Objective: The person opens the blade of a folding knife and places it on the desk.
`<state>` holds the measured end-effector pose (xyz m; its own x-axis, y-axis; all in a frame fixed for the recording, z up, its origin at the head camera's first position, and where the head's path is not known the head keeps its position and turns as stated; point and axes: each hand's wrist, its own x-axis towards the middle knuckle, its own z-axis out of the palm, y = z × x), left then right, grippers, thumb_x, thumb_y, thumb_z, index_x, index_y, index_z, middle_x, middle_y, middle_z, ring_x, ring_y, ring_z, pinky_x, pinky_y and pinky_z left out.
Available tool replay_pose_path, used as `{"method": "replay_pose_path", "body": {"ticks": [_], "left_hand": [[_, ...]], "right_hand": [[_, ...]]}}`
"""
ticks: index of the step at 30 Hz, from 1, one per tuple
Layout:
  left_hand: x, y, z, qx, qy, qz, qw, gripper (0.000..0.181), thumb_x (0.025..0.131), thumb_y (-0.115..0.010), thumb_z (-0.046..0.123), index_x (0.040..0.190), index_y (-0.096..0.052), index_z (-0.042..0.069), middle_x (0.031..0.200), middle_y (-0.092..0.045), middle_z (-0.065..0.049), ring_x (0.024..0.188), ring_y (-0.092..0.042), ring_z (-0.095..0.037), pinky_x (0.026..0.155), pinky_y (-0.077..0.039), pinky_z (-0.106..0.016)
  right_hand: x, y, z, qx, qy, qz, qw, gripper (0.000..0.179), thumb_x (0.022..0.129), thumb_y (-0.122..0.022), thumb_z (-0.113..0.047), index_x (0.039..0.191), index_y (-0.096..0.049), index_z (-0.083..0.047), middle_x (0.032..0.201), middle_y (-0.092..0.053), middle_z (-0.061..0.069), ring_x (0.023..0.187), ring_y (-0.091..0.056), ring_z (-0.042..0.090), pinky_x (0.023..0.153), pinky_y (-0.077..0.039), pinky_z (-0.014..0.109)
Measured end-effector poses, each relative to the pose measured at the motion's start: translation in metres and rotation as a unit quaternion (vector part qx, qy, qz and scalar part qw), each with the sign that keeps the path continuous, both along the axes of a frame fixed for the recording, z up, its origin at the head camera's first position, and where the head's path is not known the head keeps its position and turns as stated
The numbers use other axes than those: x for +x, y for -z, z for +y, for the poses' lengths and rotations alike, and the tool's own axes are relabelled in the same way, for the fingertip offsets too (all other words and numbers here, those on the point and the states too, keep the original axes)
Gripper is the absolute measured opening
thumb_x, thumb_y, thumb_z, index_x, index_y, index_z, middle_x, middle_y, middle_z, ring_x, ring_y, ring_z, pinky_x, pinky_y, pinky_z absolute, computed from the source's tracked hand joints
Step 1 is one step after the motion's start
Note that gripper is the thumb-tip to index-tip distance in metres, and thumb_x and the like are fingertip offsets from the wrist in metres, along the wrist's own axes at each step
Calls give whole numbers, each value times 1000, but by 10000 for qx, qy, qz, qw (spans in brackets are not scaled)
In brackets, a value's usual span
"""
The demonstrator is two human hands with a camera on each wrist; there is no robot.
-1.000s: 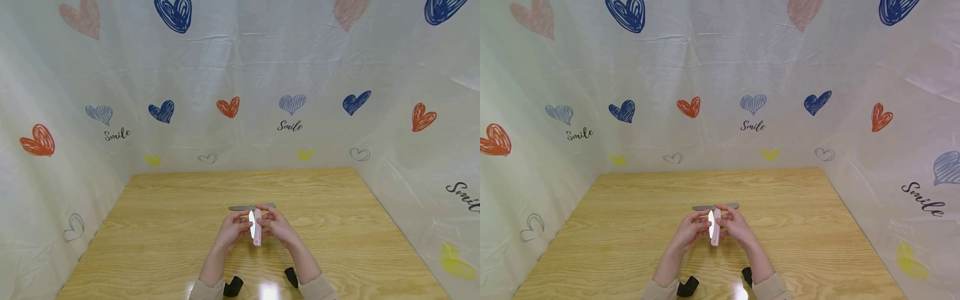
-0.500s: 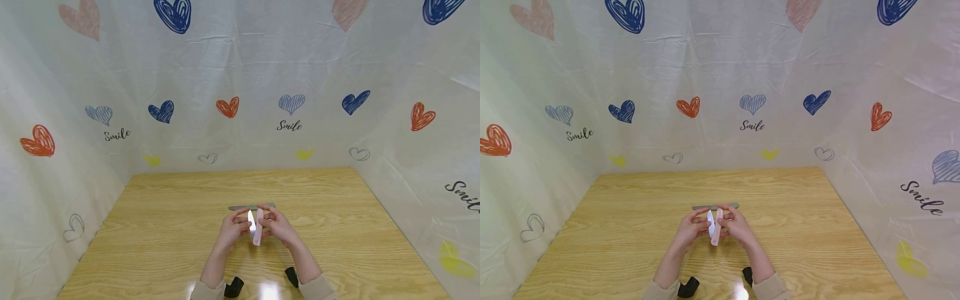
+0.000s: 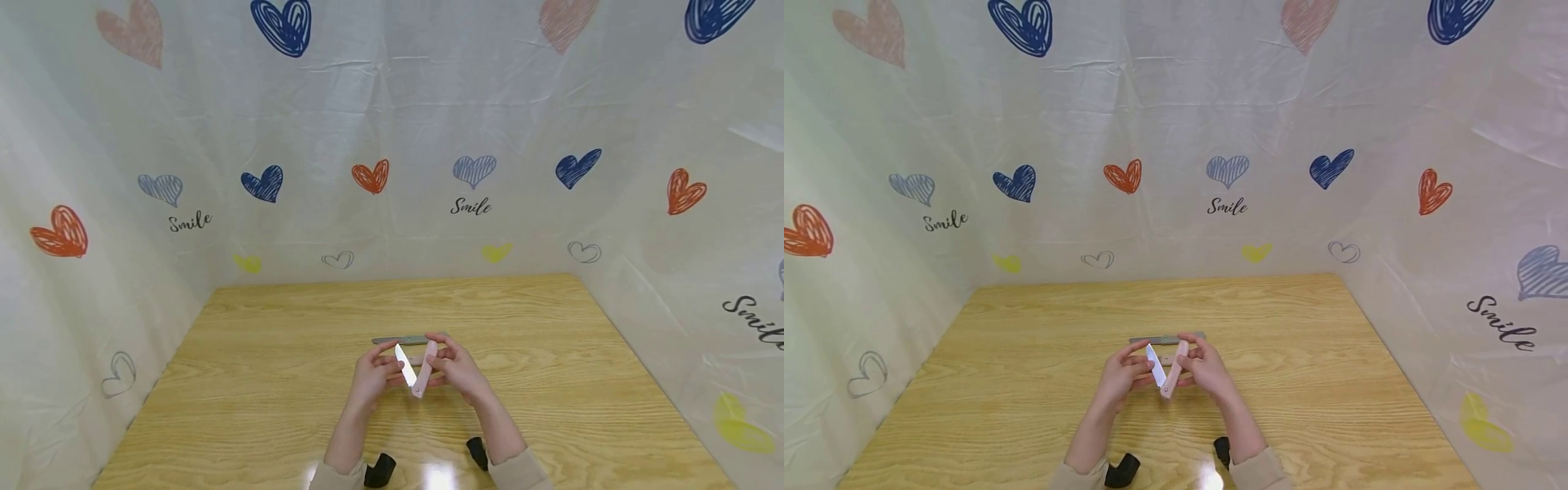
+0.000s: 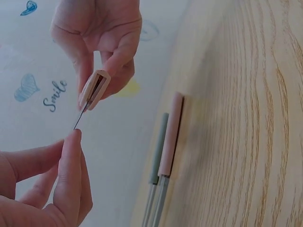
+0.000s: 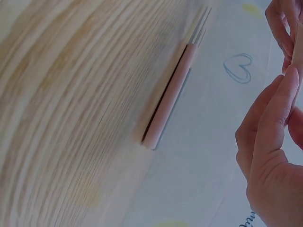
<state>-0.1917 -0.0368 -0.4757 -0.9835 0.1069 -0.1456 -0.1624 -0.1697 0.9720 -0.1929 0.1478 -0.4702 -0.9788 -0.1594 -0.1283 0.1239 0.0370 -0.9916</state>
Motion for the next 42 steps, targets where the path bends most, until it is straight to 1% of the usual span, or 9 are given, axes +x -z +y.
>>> {"method": "replay_pose_path", "body": {"ticks": [4,9,15,20,23,26,31,37,42], "left_hand": [[0,0,0,50,-211,-28,9998,50,89,-59,-12,137,-47,-9,92,-60,-15,73,-66,-15,74,-61,-40],[0,0,2,236,-567,-113,9980,50,89,-59,-11,138,-47,-8,92,-61,-12,77,-65,-14,69,-61,-35],[0,-1,3,593,-957,-76,9936,51,88,-57,-12,138,-46,-8,90,-57,-11,76,-64,-14,66,-60,-28],[2,-2,5,794,-1254,-58,9889,51,90,-57,-11,139,-43,-9,87,-52,-6,74,-60,-12,66,-60,-25],[2,-2,7,992,-1468,-73,9841,50,91,-56,-11,138,-43,-8,88,-51,-6,73,-59,-11,66,-59,-23],[1,-2,9,1203,-1656,-93,9788,49,91,-55,-12,139,-43,-7,90,-50,-8,72,-59,-12,66,-59,-23],[-1,1,13,1428,-1952,-37,9703,48,92,-55,-11,138,-43,-7,91,-51,-12,71,-60,-12,66,-59,-23],[-1,2,19,1701,-2375,21,9564,48,91,-54,-13,137,-43,-8,93,-50,-12,76,-60,-14,66,-59,-23],[2,2,25,1842,-2631,42,9470,47,92,-53,-12,137,-42,-5,96,-49,-12,82,-60,-15,71,-59,-24]], "right_hand": [[1,0,2,-124,221,-58,9997,44,96,-52,3,139,-42,3,90,-53,12,80,-64,21,70,-61,45],[0,2,3,-451,399,-148,9981,42,97,-49,3,138,-39,3,92,-54,12,83,-64,23,72,-61,42],[-2,5,3,-1115,594,-294,9915,43,98,-47,4,139,-34,3,100,-55,15,88,-65,26,75,-61,40],[0,5,0,-1400,830,-311,9862,43,99,-45,4,140,-31,3,100,-55,16,88,-62,26,75,-61,37],[2,5,-2,-1560,987,-294,9824,42,100,-44,4,139,-28,4,101,-54,16,88,-61,24,76,-60,36],[4,4,-5,-1850,1209,-344,9747,40,101,-44,4,137,-27,3,104,-51,16,89,-61,22,78,-60,36],[6,5,-11,-2380,1549,-441,9578,38,100,-43,6,133,-26,3,113,-44,20,90,-61,20,81,-59,38],[7,5,-15,-2653,1807,-429,9461,32,100,-42,5,128,-28,0,112,-42,18,88,-60,17,82,-59,38],[9,4,-19,-2850,1929,-333,9383,30,100,-39,5,126,-27,-5,127,-35,24,89,-60,17,83,-58,35]]}}
